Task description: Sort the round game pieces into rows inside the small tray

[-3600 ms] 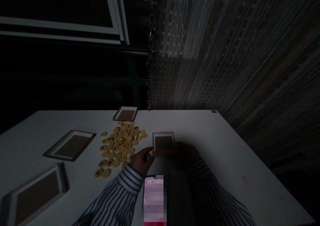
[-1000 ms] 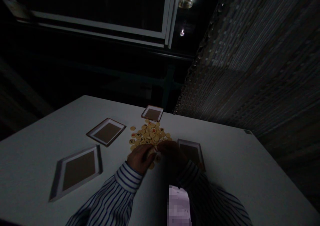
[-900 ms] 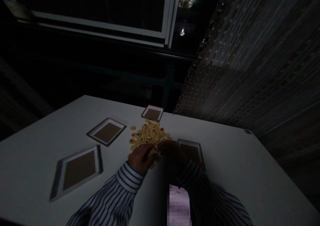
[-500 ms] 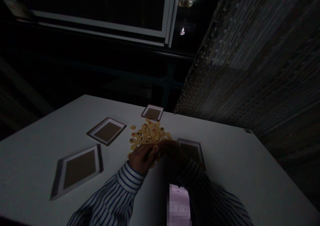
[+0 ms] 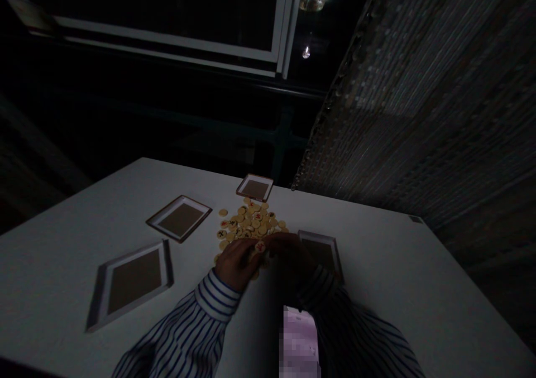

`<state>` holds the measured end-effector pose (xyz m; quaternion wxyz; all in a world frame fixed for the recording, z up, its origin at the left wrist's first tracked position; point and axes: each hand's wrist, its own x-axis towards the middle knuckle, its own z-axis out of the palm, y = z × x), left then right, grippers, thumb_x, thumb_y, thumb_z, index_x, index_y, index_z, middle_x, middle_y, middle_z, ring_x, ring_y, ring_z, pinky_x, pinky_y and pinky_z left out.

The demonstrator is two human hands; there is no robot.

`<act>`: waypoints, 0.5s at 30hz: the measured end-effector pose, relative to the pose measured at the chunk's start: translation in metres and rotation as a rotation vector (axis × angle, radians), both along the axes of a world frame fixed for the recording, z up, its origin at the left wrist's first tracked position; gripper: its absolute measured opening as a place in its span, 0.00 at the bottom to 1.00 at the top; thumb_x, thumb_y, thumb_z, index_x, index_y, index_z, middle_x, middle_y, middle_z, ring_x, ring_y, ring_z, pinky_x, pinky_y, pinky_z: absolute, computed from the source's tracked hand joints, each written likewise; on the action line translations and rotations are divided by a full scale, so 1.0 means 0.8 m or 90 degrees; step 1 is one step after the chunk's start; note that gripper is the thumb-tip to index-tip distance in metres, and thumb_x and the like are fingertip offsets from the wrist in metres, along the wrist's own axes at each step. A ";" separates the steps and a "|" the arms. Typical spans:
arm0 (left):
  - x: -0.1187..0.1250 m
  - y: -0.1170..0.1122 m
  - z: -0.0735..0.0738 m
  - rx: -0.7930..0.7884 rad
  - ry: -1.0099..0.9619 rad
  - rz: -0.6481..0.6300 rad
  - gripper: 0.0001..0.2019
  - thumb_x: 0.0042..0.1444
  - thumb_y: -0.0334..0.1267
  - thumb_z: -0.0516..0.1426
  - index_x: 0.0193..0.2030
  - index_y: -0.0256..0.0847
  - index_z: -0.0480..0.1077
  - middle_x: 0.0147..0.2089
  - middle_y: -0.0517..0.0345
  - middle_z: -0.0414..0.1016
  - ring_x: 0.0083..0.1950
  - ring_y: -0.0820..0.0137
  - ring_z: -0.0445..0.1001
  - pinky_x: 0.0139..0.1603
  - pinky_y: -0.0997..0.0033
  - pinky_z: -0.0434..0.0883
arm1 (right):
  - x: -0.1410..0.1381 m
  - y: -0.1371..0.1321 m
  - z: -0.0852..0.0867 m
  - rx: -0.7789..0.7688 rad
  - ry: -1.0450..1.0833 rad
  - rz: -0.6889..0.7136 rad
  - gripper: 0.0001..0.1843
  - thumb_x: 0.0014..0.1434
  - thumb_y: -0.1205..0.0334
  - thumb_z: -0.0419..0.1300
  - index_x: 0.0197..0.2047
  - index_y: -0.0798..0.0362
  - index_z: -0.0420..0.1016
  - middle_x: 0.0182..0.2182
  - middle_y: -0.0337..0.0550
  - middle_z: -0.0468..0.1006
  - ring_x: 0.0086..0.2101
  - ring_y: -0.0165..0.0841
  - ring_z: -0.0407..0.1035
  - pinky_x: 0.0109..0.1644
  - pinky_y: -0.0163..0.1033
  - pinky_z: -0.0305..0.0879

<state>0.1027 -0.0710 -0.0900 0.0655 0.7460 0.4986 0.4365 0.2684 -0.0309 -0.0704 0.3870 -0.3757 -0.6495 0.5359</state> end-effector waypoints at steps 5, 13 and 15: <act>-0.001 0.002 -0.007 -0.004 -0.012 -0.013 0.13 0.52 0.42 0.54 0.42 0.40 0.70 0.40 0.52 0.75 0.41 0.68 0.73 0.43 0.67 0.71 | 0.001 0.001 0.000 -0.014 -0.001 0.006 0.16 0.47 0.51 0.61 0.29 0.57 0.75 0.22 0.40 0.72 0.23 0.27 0.63 0.27 0.33 0.60; -0.002 -0.001 0.001 -0.012 0.007 -0.033 0.13 0.53 0.42 0.53 0.43 0.39 0.70 0.41 0.51 0.75 0.43 0.67 0.72 0.44 0.67 0.70 | 0.002 0.004 -0.005 0.014 -0.005 0.011 0.15 0.48 0.53 0.60 0.30 0.57 0.75 0.23 0.40 0.72 0.24 0.27 0.63 0.28 0.32 0.61; -0.002 -0.001 0.002 -0.004 0.014 -0.029 0.13 0.54 0.42 0.52 0.43 0.39 0.70 0.41 0.51 0.75 0.42 0.67 0.72 0.44 0.66 0.70 | 0.002 0.005 -0.005 0.033 -0.028 0.012 0.15 0.48 0.52 0.60 0.30 0.57 0.75 0.23 0.40 0.72 0.24 0.27 0.64 0.29 0.33 0.61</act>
